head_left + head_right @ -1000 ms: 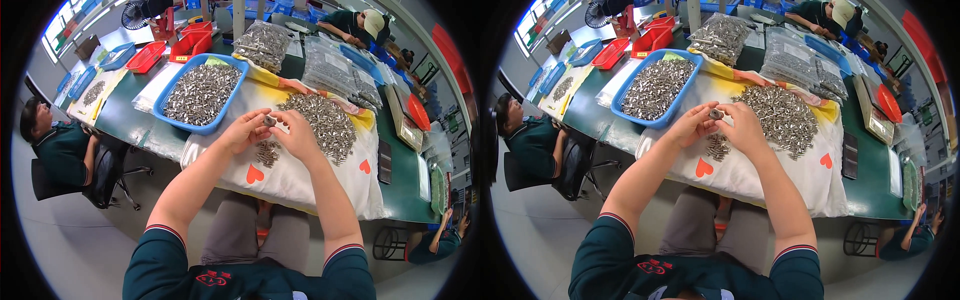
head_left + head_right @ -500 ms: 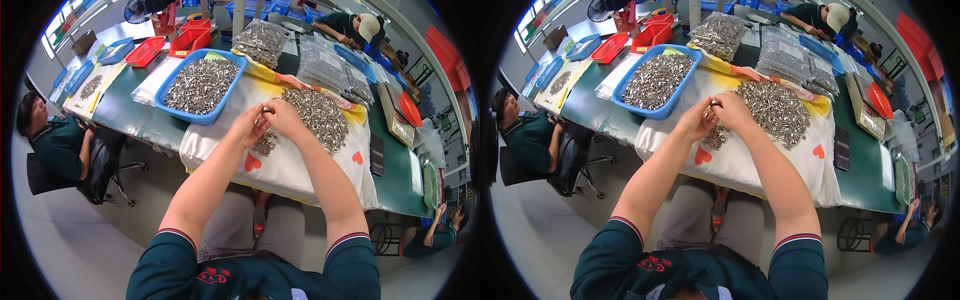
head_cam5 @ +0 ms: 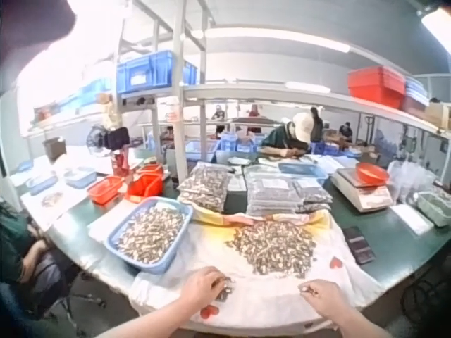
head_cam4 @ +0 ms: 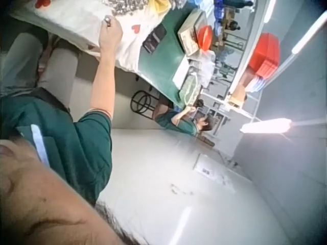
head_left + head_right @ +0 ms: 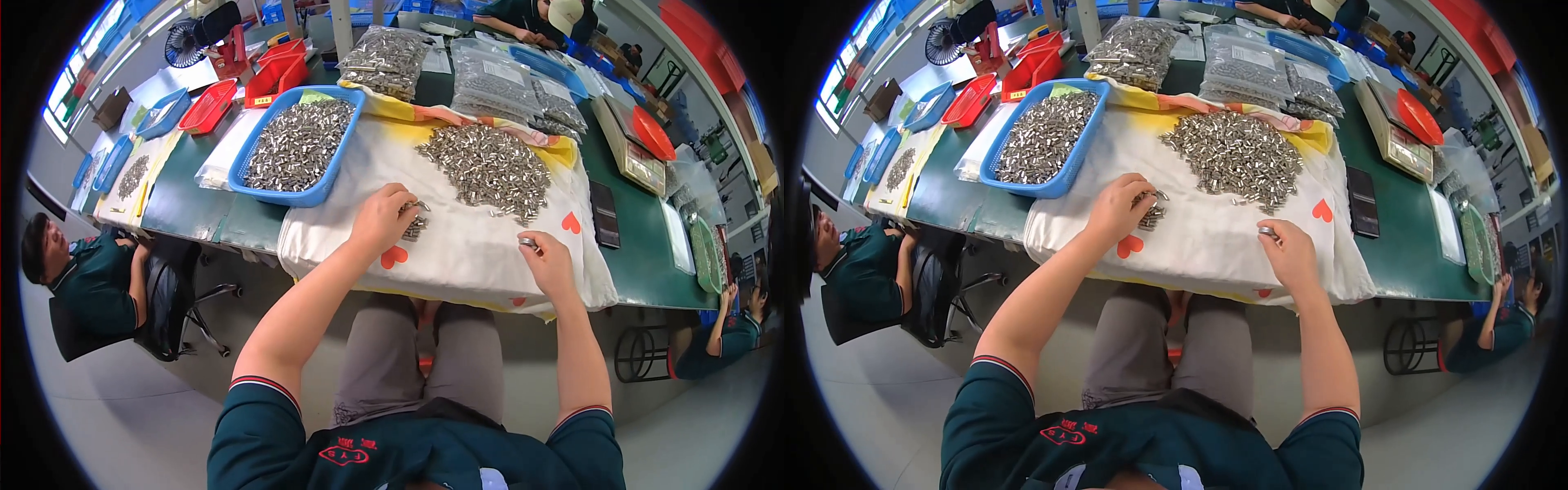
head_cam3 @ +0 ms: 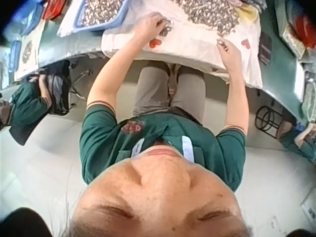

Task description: The recorder is sorting and inspecting small metal hardware components at an industrial workbench.

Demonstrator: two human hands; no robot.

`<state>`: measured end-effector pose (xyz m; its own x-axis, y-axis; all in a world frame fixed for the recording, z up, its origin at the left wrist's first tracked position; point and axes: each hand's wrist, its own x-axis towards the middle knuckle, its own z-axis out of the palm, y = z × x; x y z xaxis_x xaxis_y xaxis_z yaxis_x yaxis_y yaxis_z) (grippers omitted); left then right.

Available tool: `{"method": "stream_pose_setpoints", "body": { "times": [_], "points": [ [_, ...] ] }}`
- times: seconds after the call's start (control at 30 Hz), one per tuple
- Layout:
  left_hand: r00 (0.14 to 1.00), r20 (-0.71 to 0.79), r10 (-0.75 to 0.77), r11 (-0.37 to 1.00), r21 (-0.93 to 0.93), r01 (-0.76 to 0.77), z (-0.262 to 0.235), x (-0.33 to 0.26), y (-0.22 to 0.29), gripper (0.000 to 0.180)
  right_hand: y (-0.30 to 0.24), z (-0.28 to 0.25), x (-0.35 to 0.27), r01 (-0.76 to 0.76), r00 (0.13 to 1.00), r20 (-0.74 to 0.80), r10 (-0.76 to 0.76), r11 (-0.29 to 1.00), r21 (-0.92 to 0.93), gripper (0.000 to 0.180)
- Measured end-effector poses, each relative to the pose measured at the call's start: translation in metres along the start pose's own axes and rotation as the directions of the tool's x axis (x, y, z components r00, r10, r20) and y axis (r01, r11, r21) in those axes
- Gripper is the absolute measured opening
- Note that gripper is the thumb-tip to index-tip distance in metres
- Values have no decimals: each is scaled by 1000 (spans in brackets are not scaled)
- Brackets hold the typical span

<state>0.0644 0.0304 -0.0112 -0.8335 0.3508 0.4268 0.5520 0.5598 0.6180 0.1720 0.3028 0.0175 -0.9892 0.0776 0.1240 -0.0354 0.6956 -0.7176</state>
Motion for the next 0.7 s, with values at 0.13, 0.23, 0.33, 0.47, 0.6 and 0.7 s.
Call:
{"method": "stream_pose_setpoints", "body": {
  "times": [0.13,0.23,0.33,0.47,0.6,0.7],
  "points": [
    [995,83,-51,994,101,43,0,2,13,22,32,-7,-8,138,960,-174,-218,914,-383,28],
    [992,4,-122,825,-556,104,-23,-7,18,42,39,0,-12,118,959,-159,-233,843,-525,37],
    [999,21,-46,-378,-926,2,-60,-28,54,61,12,-12,-29,165,936,-203,-288,867,-470,43],
    [992,62,-111,-341,-940,20,-77,-48,69,71,-7,-18,-83,185,982,-41,-184,896,403,41],
    [965,7,-264,-115,-993,-24,-110,-106,44,67,44,38,-132,-384,893,438,104,683,621,32],
    [925,142,-353,-83,-989,120,-83,-143,15,58,124,61,-173,-567,784,325,529,395,722,30]
  ]
}}
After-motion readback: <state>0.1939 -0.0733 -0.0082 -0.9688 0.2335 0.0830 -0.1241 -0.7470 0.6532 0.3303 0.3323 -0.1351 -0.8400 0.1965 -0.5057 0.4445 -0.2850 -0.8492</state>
